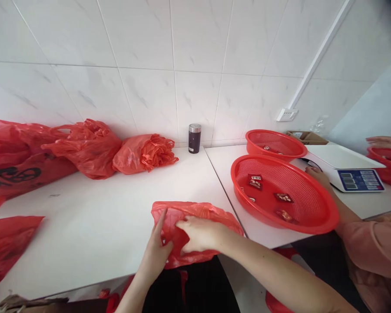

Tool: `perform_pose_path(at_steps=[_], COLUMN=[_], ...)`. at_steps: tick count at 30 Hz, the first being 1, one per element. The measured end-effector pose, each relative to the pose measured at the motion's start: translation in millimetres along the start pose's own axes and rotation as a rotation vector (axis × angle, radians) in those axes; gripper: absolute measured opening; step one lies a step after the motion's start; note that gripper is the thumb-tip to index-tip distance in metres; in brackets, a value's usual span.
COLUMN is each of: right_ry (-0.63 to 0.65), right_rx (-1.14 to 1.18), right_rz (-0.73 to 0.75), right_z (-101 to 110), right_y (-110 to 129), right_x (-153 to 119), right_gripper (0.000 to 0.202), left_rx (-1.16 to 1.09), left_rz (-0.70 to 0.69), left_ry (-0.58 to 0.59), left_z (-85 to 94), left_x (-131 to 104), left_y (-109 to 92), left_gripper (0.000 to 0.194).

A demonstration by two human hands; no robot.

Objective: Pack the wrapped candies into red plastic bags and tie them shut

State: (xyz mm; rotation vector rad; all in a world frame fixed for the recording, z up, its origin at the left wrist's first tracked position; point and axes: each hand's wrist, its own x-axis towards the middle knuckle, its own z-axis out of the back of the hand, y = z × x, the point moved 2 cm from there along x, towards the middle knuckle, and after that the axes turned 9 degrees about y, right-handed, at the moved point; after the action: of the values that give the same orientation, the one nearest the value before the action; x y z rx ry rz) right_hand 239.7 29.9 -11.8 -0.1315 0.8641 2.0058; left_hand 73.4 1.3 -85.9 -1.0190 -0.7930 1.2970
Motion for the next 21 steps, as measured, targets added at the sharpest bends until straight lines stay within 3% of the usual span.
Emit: perform_pose_path(at_steps=[2,4,7,10,12,14,15,17,18,21], right_ry=[-0.062,-0.12,-0.122,-0.067,-0.042,-0.105,-0.204,-0.391,-0.412,-0.248], right_rx=[0.073,0.101,0.098,0.273,0.485,0.649,0.686,0.634,0.527,0.085], right_rz=[-0.032,-0.161,-0.276,-0.05,0.137,0.217,0.21,0.091,-0.028,-0.411], right_z=[22.5,44.5,62.2,67.7,75.0,87.5,94.5,102.6,101.9,84.5], right_y=[-13.2,-29.6,-45.0,-39.1,-33.8,-40.7,-50.5,-79.6,-96.1,-133.7], right_x=[-5.6,-10.4,-14.9,-28.9,-52.2,-84.7,-102.3,-134.4,-146.8,-164.4], right_gripper=[0.051,0.032,0.017,0.044,0.056,0.059,0.058,0.056,0.055,0.031], left_rx=[0.123,0.256,0.363,0.448,0.483,0.474,0.453,0.386,0.343,0.18], left_rz=[-0.016,-0.025,-0.005,-0.052,-0.1,-0.124,-0.132,-0.142,-0.144,-0.094], left_ry=[-0.016,-0.052,0.028,0.06,0.08,0.163,0.209,0.262,0.267,0.278], left_z=[19.7,43.0,65.8,72.2,72.7,73.9,75.7,81.9,85.7,93.7], left_x=[-1.5,-3.5,-6.9,-11.7,-15.8,-20.1,-22.1,-25.2,-26.0,-25.0], left_y=[3.7,7.2,7.4,-6.5,-18.8,-25.9,-26.4,-21.0,-15.8,3.7], left_gripper=[0.072,0.062,0.066,0.069,0.064,0.059,0.057,0.056,0.056,0.055])
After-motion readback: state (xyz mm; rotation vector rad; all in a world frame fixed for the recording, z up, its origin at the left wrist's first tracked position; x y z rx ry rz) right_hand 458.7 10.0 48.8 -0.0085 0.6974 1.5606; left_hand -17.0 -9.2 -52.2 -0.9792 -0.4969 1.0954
